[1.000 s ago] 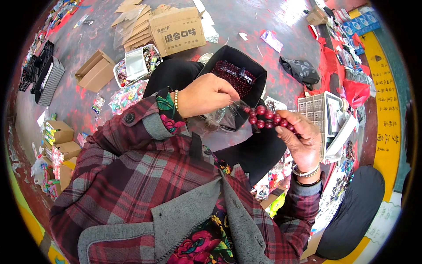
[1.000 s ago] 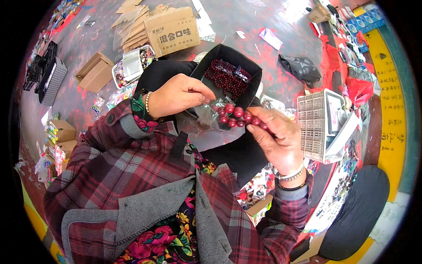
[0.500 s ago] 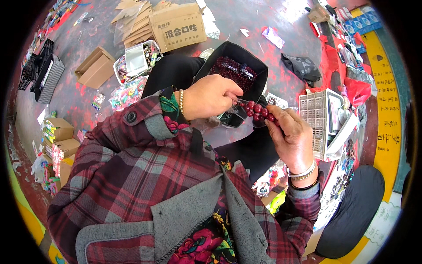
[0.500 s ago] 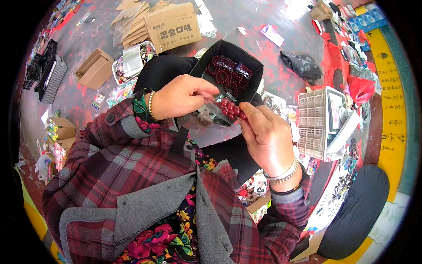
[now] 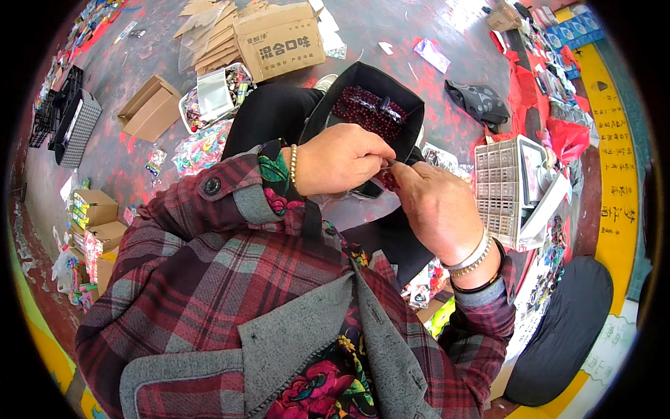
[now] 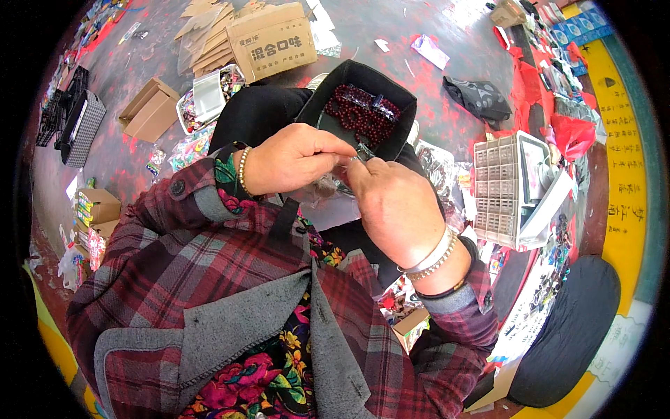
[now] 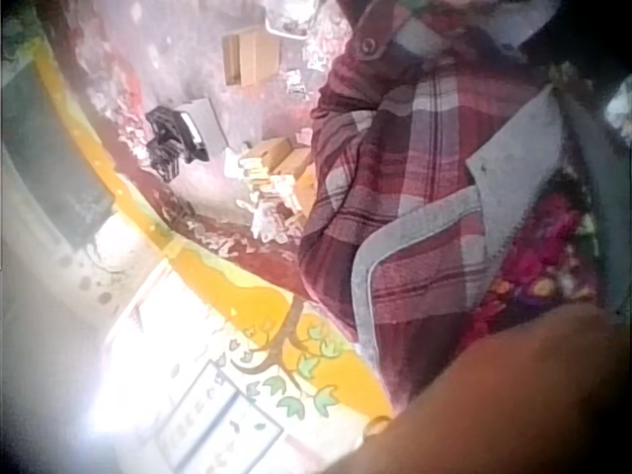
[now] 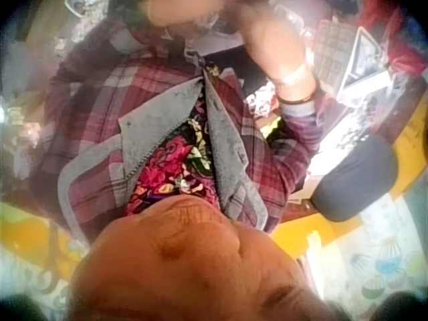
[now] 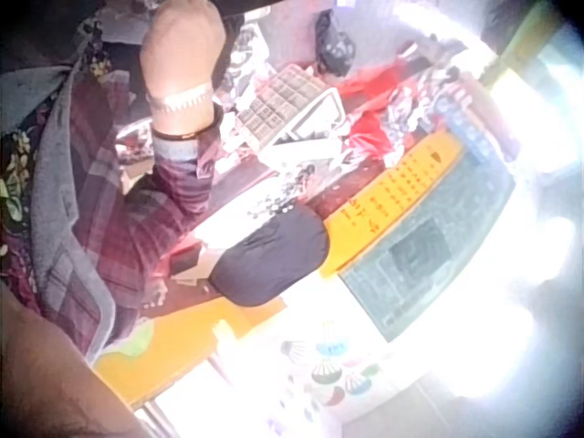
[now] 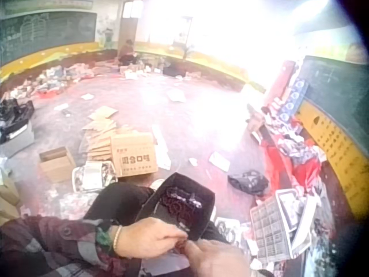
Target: The person sits on the floor and repeatedly picks up red beaded bracelets from a black container. They place each bracelet into a small clear plastic bag, seal it, and set it aside. The process is repeated for multiple bracelets.
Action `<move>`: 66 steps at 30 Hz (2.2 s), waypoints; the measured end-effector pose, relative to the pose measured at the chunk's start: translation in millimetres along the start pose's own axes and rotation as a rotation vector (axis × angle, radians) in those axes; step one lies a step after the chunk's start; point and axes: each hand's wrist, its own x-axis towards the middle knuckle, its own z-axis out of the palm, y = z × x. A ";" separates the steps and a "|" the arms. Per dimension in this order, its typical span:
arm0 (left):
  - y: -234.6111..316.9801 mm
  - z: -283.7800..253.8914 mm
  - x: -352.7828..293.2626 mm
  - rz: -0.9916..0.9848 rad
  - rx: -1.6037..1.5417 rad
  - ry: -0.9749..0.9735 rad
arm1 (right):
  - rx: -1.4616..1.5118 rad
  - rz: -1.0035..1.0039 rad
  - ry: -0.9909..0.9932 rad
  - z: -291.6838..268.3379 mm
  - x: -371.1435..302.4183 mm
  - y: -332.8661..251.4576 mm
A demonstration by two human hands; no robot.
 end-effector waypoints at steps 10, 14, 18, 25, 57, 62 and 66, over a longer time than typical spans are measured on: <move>-0.1 0.9 0.1 -0.271 -0.505 -0.030 | 0.292 0.083 0.083 11.5 9.8 4.8; -0.8 -0.9 0.3 -0.296 -0.545 -0.037 | 0.400 0.115 0.082 10.4 9.6 12.2; 0.2 -3.4 0.2 -0.288 -0.549 -0.018 | 0.442 0.256 -0.075 -0.1 11.3 9.0; 2.6 -4.4 2.2 -0.256 -0.592 0.036 | 0.503 0.241 0.109 1.9 12.3 6.8; 15.6 -46.6 11.2 -0.254 -1.185 0.271 | 1.985 0.480 0.635 117.0 -19.5 12.4; -23.0 -32.6 12.6 0.096 -1.107 0.188 | 1.980 0.464 0.646 97.8 -18.8 14.5; -23.2 -15.3 5.1 -0.028 -1.215 -0.096 | 1.876 0.564 0.572 88.7 -14.2 13.8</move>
